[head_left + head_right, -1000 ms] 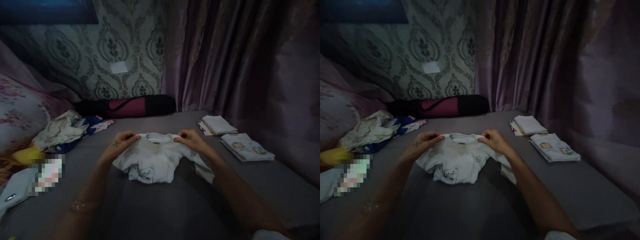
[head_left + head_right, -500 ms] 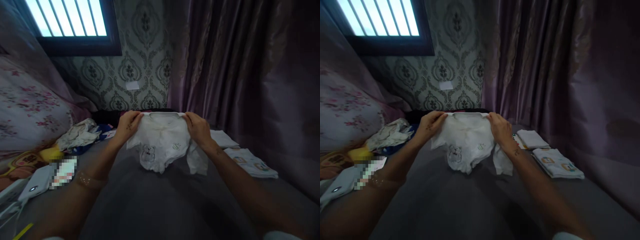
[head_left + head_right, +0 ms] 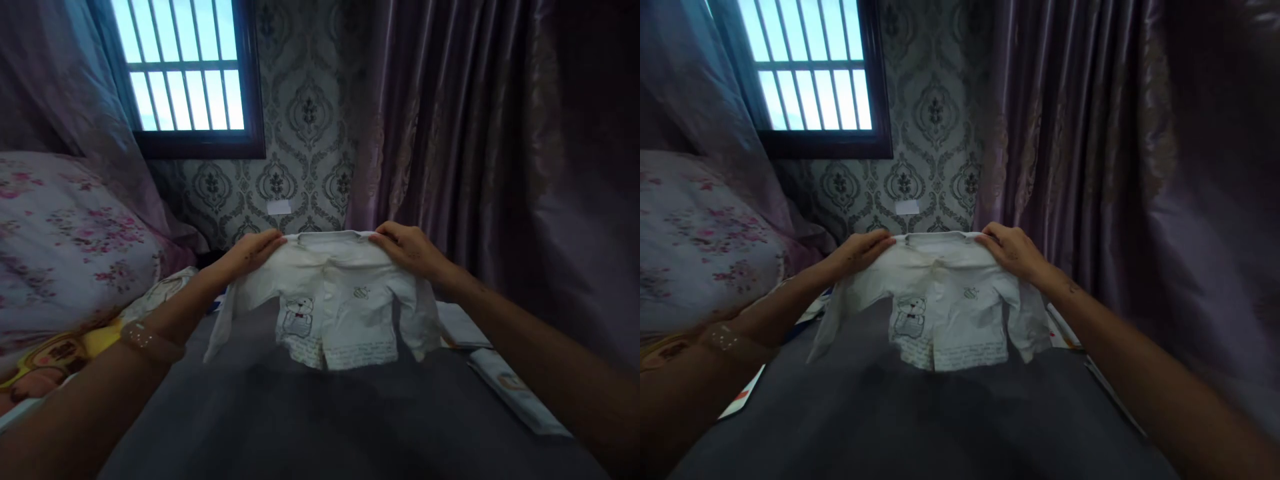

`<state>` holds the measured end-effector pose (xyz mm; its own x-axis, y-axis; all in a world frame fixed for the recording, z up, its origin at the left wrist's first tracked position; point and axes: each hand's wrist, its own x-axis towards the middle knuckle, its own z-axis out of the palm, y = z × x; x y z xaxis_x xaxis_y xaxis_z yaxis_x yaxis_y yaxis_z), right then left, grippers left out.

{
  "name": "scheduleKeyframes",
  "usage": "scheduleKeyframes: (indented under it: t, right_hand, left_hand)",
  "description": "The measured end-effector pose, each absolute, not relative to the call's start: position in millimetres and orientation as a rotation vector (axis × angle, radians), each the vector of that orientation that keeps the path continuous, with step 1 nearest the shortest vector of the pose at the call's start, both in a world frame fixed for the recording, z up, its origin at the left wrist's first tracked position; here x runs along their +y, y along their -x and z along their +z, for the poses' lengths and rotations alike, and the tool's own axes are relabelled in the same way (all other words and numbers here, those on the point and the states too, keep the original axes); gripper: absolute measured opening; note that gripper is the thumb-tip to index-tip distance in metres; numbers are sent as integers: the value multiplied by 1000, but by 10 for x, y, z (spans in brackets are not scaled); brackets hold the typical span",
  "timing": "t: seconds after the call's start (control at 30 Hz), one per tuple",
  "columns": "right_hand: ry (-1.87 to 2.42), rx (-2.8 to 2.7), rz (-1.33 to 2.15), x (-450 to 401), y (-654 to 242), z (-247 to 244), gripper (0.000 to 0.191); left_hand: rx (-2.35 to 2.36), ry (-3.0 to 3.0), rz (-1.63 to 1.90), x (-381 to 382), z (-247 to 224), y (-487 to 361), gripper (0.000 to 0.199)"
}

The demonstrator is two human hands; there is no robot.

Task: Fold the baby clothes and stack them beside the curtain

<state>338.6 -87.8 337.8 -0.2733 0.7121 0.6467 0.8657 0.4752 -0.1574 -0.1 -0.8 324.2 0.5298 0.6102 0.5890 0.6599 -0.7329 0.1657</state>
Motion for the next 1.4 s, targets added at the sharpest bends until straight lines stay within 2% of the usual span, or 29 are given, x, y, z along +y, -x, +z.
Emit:
scheduleKeyframes:
  t: [0.2,0.4,0.67,0.83,1.03,1.2,1.3,1.4]
  right_hand:
    - [1218,-2058,73,-686,-3455,3385,36]
    - [1190,-2014,355,-601,-3553,3320,36]
    - [1279,-1939,257,-557,-3561,3319,35]
    - [1261,-1969,314,-632,-3498,3347,37]
    - [1335,-1998,59,-551,-3476,3299,36]
    - [1455,-1860,-19,-562,-3446,3265,32]
    - [1443,-1989,307,-725,-3458,3309,37]
    - [1404,-2166,759,-831,-3498,3328,37]
  left_hand:
    - [-1102,2804,-1067,119,3208,-30,37]
    - [-1234,2987,-1344,228,3141,-48,42]
    - [-1364,3091,-1404,224,3137,-99,41]
    - [-1334,3092,-1393,217,3127,-83,38]
    - [-1520,3111,-1307,334,3026,-96,37]
    - [-1310,2975,-1272,270,3045,-184,33]
    - [-1275,3115,-1203,125,3111,-88,32]
    - [-1389,3434,-850,34,3141,65,34]
